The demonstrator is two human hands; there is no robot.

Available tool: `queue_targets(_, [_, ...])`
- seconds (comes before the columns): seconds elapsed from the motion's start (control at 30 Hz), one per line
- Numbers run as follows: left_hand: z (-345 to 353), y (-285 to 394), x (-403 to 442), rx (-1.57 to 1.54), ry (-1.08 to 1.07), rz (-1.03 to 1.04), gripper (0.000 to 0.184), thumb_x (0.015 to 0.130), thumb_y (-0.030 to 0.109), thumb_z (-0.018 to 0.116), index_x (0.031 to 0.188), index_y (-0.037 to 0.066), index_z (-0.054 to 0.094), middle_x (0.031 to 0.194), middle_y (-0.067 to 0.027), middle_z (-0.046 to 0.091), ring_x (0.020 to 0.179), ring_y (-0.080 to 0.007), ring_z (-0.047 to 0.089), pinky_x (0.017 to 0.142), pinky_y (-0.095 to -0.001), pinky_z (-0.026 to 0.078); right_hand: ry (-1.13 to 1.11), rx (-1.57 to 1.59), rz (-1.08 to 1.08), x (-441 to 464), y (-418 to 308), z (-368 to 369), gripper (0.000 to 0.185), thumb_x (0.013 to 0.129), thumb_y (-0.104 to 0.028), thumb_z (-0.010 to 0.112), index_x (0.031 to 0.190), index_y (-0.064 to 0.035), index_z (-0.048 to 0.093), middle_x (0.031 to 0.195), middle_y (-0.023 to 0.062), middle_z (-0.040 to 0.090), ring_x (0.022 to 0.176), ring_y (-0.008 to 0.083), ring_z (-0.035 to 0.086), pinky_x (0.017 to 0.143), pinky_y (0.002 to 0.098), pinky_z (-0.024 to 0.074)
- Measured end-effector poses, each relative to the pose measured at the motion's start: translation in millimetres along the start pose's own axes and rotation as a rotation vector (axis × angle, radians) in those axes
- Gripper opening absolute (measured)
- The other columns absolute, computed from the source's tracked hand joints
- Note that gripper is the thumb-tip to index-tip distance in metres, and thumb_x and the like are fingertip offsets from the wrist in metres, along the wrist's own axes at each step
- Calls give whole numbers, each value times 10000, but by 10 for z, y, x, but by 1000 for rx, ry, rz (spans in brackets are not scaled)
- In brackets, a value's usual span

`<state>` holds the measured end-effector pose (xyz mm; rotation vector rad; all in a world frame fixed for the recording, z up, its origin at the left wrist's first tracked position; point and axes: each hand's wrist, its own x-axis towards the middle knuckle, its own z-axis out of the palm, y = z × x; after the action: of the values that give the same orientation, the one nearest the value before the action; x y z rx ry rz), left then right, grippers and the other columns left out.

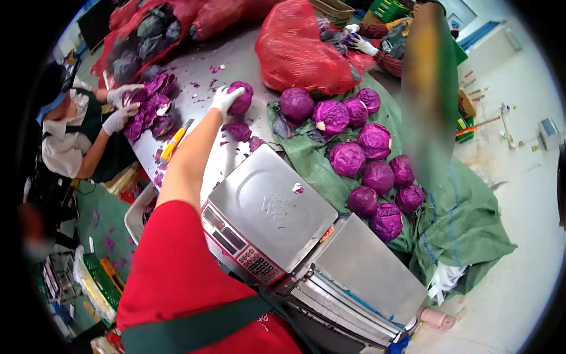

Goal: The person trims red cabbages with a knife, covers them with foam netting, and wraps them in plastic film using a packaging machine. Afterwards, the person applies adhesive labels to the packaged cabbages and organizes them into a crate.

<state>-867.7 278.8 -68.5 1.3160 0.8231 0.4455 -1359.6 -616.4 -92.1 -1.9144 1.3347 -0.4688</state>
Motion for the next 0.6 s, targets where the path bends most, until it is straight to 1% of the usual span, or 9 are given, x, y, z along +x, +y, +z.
queue_targets(0.1, [-126, 83, -248, -11, -244, 106, 894, 696, 288, 835, 1408, 64, 342, 1265, -149, 531, 1102, -248, 566, 915, -372, 508, 8, -20, -11, 359, 327, 167, 302, 954, -140, 401, 877, 29, 640, 878, 153, 653, 775, 223, 592, 677, 340, 513])
queue_targets(0.13, [-71, 355, -744, 51, -299, 141, 876, 704, 272, 831, 1405, 62, 348, 1267, -146, 528, 1100, -243, 567, 915, -367, 509, 95, -121, -226, 534, 498, 220, 287, 949, -165, 406, 942, 6, 637, 951, 156, 645, 846, 236, 598, 720, 354, 514])
queue_targets(0.17, [-10, 645, -1265, 110, -353, 180, 858, 713, 255, 827, 1401, 59, 354, 1270, -143, 526, 1098, -238, 568, 914, -362, 509, 85, -163, -197, 448, 456, 157, 283, 953, -154, 392, 973, 6, 624, 986, 154, 637, 883, 232, 593, 744, 345, 507])
queue_targets(0.27, [34, 832, -2114, 381, -606, 481, 836, 684, 224, 821, 1395, 92, 401, 1286, -154, 519, 1119, -237, 566, 967, -337, 474, 30, -338, -76, 227, 95, 67, 288, 965, -122, 347, 1065, 4, 586, 1090, 149, 613, 994, 220, 577, 816, 318, 484])
queue_targets(0.33, [83, 818, -2636, 692, -578, 749, 852, 644, 250, 818, 1389, 122, 426, 1309, -179, 501, 1163, -280, 544, 1003, -353, 438, -5, -402, -59, 180, 10, 31, 306, 974, -100, 317, 1127, 3, 561, 1159, 145, 596, 1068, 212, 567, 864, 300, 468])
queue_targets(0.37, [118, 746, -2822, 743, -604, 821, 874, 614, 283, 817, 1386, 135, 436, 1321, -191, 483, 1212, -320, 501, 1036, -359, 398, -25, -374, -102, 342, 221, 38, 306, 974, -102, 316, 1125, -1, 562, 1160, 139, 597, 1039, 211, 569, 857, 306, 465])
queue_targets(0.43, [211, 662, -3262, 863, -613, 787, 857, 614, 258, 816, 1381, 168, 445, 1341, -187, 466, 1226, -338, 485, 1027, -375, 401, -14, -225, -144, 485, 511, 29, 301, 973, -100, 319, 1085, 1, 580, 1111, 128, 613, 956, 211, 570, 832, 318, 462])
queue_targets(0.57, [353, 371, -3756, 990, -611, 817, 853, 627, 244, 815, 1387, 168, 435, 1361, -232, 445, 1210, -378, 490, 1000, -396, 416, -185, 100, -86, -202, -541, 194, 277, 938, -103, 392, 977, 35, 628, 897, 94, 632, 908, 183, 565, 831, 310, 448])
queue_targets(0.6, [384, 309, -3805, 1041, -615, 824, 853, 629, 244, 814, 1388, 162, 434, 1359, -237, 445, 1206, -390, 489, 1000, -401, 417, -267, 339, 7, -199, -629, 128, 271, 926, -101, 408, 969, 47, 631, 862, 88, 626, 935, 179, 568, 850, 313, 444])
